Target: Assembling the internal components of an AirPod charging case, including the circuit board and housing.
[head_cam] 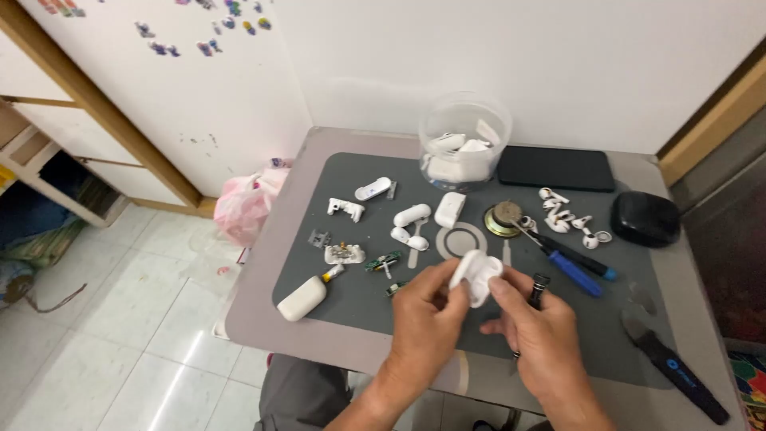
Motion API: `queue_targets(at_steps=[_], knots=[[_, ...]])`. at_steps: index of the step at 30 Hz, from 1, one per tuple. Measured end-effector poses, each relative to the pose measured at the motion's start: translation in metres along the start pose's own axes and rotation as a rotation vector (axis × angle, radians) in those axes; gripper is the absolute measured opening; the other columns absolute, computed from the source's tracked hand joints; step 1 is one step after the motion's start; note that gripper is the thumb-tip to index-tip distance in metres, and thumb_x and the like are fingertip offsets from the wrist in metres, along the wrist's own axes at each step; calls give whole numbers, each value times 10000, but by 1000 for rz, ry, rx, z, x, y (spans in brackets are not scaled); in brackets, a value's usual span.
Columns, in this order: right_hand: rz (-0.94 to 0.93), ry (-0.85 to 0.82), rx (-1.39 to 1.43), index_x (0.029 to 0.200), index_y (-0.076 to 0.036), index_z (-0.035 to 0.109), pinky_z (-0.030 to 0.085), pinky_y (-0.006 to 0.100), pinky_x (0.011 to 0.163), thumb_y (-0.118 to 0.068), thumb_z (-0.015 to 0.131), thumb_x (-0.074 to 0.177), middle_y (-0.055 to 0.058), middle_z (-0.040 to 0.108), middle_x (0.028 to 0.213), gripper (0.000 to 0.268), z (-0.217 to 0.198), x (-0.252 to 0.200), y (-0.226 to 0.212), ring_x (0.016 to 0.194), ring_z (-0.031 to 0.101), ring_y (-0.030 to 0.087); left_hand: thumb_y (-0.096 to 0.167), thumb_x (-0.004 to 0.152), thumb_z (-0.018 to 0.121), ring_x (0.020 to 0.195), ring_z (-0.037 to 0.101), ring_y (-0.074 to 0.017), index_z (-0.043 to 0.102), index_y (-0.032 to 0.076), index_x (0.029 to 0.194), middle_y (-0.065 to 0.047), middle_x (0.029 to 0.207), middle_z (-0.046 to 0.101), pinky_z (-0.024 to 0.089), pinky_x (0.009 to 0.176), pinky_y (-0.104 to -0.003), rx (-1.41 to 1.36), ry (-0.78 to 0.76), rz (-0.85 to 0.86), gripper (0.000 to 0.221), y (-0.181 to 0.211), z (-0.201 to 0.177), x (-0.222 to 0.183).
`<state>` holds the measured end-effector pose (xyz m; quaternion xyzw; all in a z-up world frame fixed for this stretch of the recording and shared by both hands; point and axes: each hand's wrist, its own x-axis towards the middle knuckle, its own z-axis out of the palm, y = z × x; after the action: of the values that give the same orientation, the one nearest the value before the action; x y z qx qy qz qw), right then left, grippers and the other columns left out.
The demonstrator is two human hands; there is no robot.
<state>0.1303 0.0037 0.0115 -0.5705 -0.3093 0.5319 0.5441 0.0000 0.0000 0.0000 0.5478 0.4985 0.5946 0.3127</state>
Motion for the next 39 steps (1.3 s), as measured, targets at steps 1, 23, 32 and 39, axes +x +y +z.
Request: queue_targets(at_steps=[1,23,32,39], knots=[[2,-6,-1,1254,38,746,568,412,547,-189,724,857,11,250,428,458,2,-1,-3,441,246,109,59,877,633,637,532,-66,791,110,1095,29,816,709,454,549,-268,3,6,-1,274,4,-2,-3],[-918,-32,-1327,1392,-198,656,567,428,778,76,487,908,29,628,1270,581,-83,28,39,1027,571,291,98,897,657,1005,749,-291,714,-61,1294,-183,1182,754,715,759,-414,-595,93,-600,432,-11,-16,-5],[-1177,-127,-1017,1318,-6,660,543,367,881,-2,687,878,117,697,1219,441,-49,3,13,1007,640,249,118,887,679,1002,759,-336,697,-64,1291,-237,1178,771,705,798,-439,-670,26,-535,443,-24,-17,-9],[-708,-297,-624,1053,-91,814,533,233,698,-146,819,800,-19,797,991,259,-18,-9,8,828,691,82,176,947,672,1021,724,-242,676,30,1347,-144,1158,769,674,857,-425,-671,-177,-409,425,-43,-22,-19]])
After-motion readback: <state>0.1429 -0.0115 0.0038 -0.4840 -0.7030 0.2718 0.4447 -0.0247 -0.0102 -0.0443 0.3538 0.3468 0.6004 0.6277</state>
